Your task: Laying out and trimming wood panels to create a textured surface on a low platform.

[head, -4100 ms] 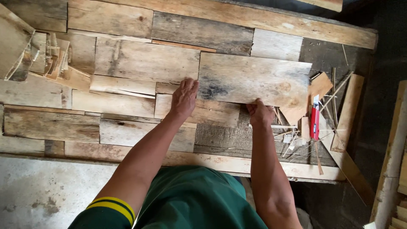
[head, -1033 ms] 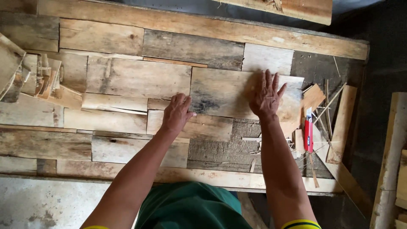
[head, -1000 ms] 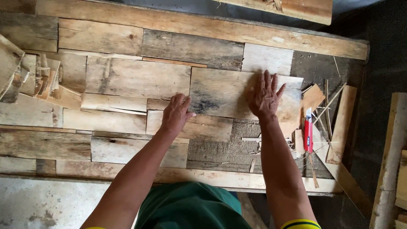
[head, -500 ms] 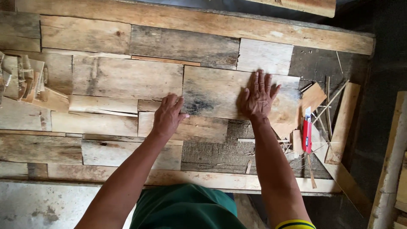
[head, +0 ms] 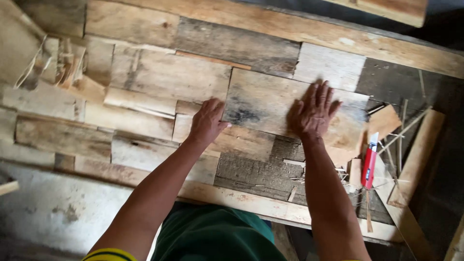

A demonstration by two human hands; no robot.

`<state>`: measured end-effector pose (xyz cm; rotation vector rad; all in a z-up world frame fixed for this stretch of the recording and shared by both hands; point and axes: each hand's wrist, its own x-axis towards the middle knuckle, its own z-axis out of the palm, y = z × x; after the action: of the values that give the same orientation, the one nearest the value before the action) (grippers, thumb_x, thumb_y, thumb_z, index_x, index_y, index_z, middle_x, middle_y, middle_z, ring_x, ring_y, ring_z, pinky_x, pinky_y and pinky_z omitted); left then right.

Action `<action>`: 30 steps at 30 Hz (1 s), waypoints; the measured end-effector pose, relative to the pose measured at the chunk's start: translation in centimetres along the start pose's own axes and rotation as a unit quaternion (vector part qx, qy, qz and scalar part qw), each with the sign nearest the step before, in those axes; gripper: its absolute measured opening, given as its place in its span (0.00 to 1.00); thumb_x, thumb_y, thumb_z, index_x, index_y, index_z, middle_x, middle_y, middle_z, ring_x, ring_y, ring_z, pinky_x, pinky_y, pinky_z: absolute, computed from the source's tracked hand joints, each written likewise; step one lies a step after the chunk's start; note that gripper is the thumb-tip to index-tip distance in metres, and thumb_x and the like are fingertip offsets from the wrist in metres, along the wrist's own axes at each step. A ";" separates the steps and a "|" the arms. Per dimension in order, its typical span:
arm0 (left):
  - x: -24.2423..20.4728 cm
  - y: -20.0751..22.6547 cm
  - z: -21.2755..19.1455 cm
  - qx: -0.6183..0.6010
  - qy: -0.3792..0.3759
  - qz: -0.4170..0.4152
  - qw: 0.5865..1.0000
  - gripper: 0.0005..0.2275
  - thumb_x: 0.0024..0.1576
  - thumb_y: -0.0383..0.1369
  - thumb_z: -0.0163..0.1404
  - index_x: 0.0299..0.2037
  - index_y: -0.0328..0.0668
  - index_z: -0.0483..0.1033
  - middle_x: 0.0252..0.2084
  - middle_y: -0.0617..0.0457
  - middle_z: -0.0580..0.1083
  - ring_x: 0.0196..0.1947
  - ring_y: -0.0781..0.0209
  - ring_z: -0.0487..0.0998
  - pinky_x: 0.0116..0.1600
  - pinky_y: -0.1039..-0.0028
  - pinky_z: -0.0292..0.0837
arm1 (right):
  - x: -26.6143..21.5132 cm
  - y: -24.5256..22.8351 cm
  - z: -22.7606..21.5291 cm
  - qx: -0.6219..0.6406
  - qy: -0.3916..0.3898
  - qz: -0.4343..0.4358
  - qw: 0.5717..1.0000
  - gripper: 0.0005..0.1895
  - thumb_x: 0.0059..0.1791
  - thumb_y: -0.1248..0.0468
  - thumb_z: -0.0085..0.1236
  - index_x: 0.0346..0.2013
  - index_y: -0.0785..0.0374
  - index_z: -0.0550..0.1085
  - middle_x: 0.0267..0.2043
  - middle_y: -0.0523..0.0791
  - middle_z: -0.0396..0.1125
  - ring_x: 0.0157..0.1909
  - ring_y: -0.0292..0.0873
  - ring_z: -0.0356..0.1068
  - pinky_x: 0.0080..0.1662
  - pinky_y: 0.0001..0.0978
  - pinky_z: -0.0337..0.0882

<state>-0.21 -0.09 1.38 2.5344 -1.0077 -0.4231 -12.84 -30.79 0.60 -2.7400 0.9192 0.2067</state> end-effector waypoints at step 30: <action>6.5 11.4 11.6 0.064 0.076 0.228 0.969 0.23 0.57 0.18 0.47 0.65 0.36 0.70 0.75 0.40 0.60 0.76 0.42 0.58 0.79 0.63 0.51 | 0.2 -0.3 -0.3 -0.055 -0.025 0.046 0.997 0.39 0.56 0.43 0.28 0.79 0.55 0.44 0.82 0.52 0.25 0.82 0.55 0.26 0.75 0.54 0.23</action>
<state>-7.09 -14.97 -4.59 2.2937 -1.5416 -0.0327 -12.50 -30.74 0.90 -2.7791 1.0502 0.3520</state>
